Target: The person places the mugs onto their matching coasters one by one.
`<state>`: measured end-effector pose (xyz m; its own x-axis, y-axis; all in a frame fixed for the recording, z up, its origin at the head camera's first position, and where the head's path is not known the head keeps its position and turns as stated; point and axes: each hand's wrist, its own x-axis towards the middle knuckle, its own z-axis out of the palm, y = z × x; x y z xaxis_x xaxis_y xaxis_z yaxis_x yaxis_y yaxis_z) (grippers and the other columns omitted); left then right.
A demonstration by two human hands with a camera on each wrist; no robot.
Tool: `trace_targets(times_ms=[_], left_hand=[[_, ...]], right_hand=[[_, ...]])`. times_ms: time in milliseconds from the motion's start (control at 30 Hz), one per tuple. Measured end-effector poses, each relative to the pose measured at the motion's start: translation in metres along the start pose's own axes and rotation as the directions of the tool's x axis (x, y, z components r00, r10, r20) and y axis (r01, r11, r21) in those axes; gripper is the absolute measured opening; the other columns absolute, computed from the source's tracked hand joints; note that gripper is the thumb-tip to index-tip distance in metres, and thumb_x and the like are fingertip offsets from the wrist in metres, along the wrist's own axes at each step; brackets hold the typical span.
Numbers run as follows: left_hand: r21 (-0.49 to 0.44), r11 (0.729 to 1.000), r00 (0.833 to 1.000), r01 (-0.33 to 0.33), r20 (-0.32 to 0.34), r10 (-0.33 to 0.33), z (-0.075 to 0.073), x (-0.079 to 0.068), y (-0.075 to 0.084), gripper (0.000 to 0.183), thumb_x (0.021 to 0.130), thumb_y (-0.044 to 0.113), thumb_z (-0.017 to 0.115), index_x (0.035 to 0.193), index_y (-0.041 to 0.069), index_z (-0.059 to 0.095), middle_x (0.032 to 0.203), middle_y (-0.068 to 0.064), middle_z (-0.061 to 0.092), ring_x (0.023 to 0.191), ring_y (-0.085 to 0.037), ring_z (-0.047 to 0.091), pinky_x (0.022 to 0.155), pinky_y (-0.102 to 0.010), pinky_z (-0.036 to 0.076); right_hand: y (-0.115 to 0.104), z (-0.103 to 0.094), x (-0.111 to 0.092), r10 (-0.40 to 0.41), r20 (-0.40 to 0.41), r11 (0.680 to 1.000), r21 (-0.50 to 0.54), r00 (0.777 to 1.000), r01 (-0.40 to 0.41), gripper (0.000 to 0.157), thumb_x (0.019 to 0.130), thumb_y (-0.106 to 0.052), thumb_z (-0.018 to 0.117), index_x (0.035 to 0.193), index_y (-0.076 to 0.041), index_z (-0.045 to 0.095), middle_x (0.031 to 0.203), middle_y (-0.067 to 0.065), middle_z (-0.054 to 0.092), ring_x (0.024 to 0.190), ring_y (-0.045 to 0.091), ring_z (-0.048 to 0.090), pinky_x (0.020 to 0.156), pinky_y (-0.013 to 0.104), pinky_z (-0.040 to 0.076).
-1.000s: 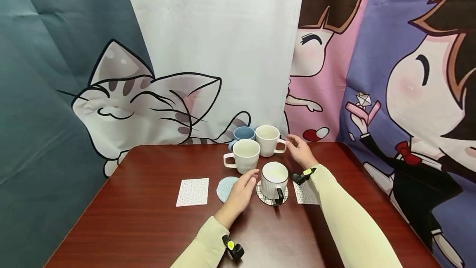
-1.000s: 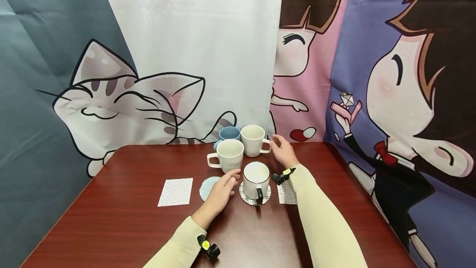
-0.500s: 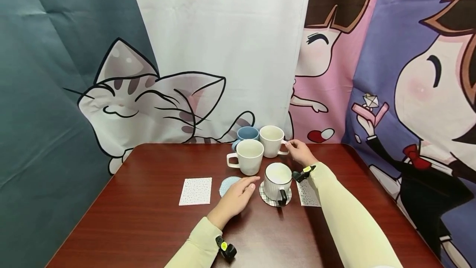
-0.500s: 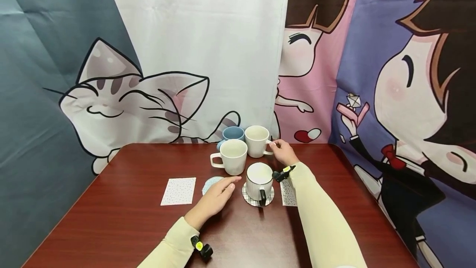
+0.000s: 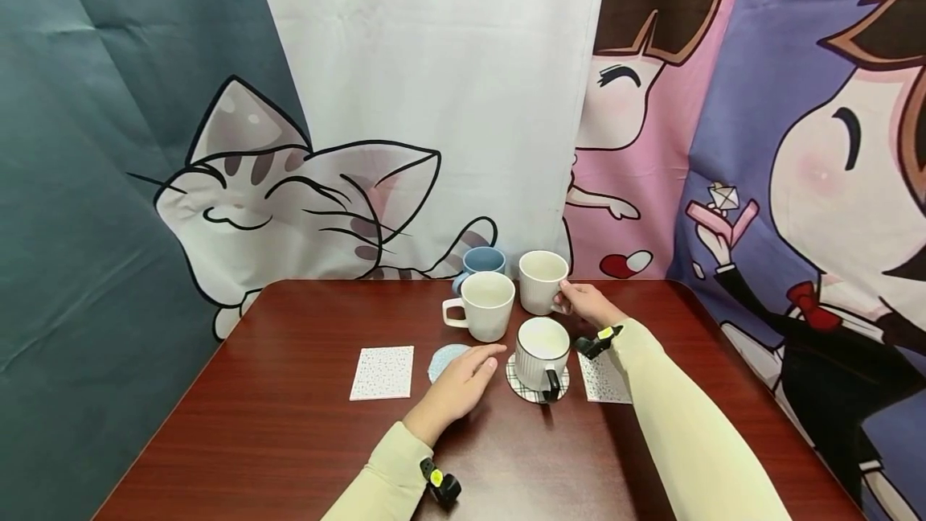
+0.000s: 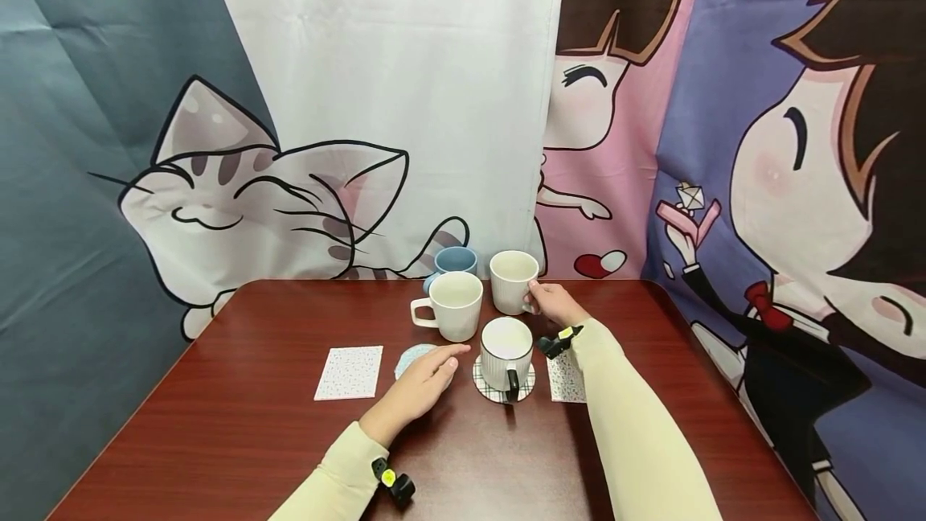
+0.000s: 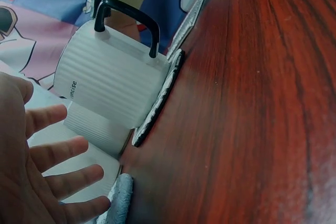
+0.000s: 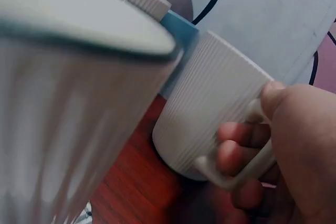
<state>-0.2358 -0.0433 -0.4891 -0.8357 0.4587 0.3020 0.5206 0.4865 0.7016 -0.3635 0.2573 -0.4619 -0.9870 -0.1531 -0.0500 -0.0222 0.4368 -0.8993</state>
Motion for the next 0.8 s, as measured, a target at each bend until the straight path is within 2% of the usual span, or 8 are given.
trace_targets(times_ms=[100, 167, 267, 367, 467, 567, 667, 800], left_hand=[[-0.002, 1.000, 1.000, -0.001, -0.005, 0.001, -0.0006, -0.0008, -0.0010, 0.040, 0.110, 0.028, 0.039, 0.142, 0.013, 0.058, 0.143, 0.000, 0.058, 0.135, -0.021, 0.051, 0.111, -0.045, 0.040], [-0.001, 1.000, 1.000, -0.002, -0.010, 0.002, -0.0009, -0.0012, -0.0019, 0.040, 0.110, 0.028, 0.039, 0.142, 0.013, 0.058, 0.143, 0.000, 0.058, 0.135, -0.021, 0.051, 0.111, -0.046, 0.040], [0.001, 1.000, 1.000, 0.000, -0.019, 0.000, -0.0007, -0.0021, -0.0028, 0.041, 0.110, 0.030, 0.039, 0.141, 0.013, 0.059, 0.142, 0.000, 0.059, 0.135, -0.020, 0.051, 0.111, -0.046, 0.040], [-0.006, 1.000, 1.000, 0.007, -0.022, -0.007, -0.0005, -0.0026, -0.0033, 0.041, 0.110, 0.030, 0.038, 0.141, 0.014, 0.059, 0.142, -0.001, 0.059, 0.134, -0.020, 0.052, 0.110, -0.046, 0.041], [-0.013, 1.000, 1.000, 0.007, -0.025, -0.007, -0.0001, -0.0021, -0.0038, 0.039, 0.110, 0.028, 0.040, 0.141, 0.014, 0.059, 0.143, -0.002, 0.059, 0.134, -0.020, 0.052, 0.109, -0.046, 0.042], [-0.013, 1.000, 1.000, 0.003, -0.028, -0.004, 0.0003, -0.0009, -0.0041, 0.038, 0.110, 0.026, 0.041, 0.141, 0.015, 0.059, 0.142, -0.003, 0.059, 0.133, -0.020, 0.053, 0.107, -0.045, 0.044], [-0.017, 1.000, 1.000, -0.002, -0.031, 0.002, 0.0002, 0.0000, -0.0038, 0.038, 0.110, 0.026, 0.040, 0.141, 0.014, 0.059, 0.142, -0.003, 0.059, 0.132, -0.020, 0.054, 0.106, -0.044, 0.046], [-0.036, 0.999, 0.999, 0.003, -0.034, -0.004, -0.0012, 0.0000, -0.0021, 0.040, 0.110, 0.028, 0.040, 0.141, 0.012, 0.059, 0.141, -0.002, 0.060, 0.130, -0.021, 0.055, 0.105, -0.044, 0.047]], right_hand=[[-0.0031, -0.0007, -0.0003, 0.059, 0.085, 0.995, 0.080, 0.995, -0.066, 0.053, 0.112, -0.034, 0.033, 0.104, 0.010, 0.062, 0.070, 0.005, 0.059, 0.057, 0.014, 0.045, 0.052, 0.029, 0.040], [-0.0058, -0.0002, -0.0004, 0.117, 0.131, 0.984, 0.122, 0.984, -0.133, 0.053, 0.112, -0.035, 0.031, 0.108, 0.009, 0.060, 0.070, 0.001, 0.059, 0.052, 0.012, 0.043, 0.048, 0.028, 0.040], [-0.0067, -0.0002, 0.0010, 0.174, 0.187, 0.962, 0.177, 0.967, -0.207, 0.052, 0.112, -0.037, 0.031, 0.112, 0.007, 0.059, 0.073, 0.000, 0.062, 0.055, 0.011, 0.050, 0.050, 0.027, 0.046], [-0.0069, -0.0018, 0.0009, 0.179, 0.262, 0.933, 0.261, 0.948, -0.248, 0.048, 0.112, -0.036, 0.030, 0.113, 0.002, 0.059, 0.080, -0.001, 0.068, 0.062, 0.011, 0.059, 0.056, 0.026, 0.051], [-0.0085, -0.0047, -0.0009, 0.159, 0.335, 0.885, 0.368, 0.929, -0.284, 0.045, 0.112, -0.034, 0.032, 0.111, -0.002, 0.063, 0.088, 0.000, 0.074, 0.071, 0.011, 0.067, 0.064, 0.025, 0.056], [-0.0101, -0.0064, -0.0031, 0.162, 0.376, 0.818, 0.466, 0.912, -0.337, 0.042, 0.112, -0.033, 0.035, 0.113, -0.003, 0.064, 0.096, 0.002, 0.076, 0.081, 0.014, 0.074, 0.073, 0.027, 0.059], [-0.0085, -0.0061, -0.0043, 0.154, 0.391, 0.755, 0.546, 0.907, -0.363, 0.039, 0.111, -0.032, 0.036, 0.119, -0.002, 0.060, 0.102, 0.005, 0.076, 0.092, 0.019, 0.075, 0.081, 0.031, 0.060], [-0.0018, -0.0041, -0.0042, 0.094, 0.405, 0.683, 0.639, 0.909, -0.355, 0.032, 0.111, -0.026, 0.039, 0.120, -0.002, 0.058, 0.107, 0.008, 0.076, 0.104, 0.024, 0.072, 0.086, 0.034, 0.058]])
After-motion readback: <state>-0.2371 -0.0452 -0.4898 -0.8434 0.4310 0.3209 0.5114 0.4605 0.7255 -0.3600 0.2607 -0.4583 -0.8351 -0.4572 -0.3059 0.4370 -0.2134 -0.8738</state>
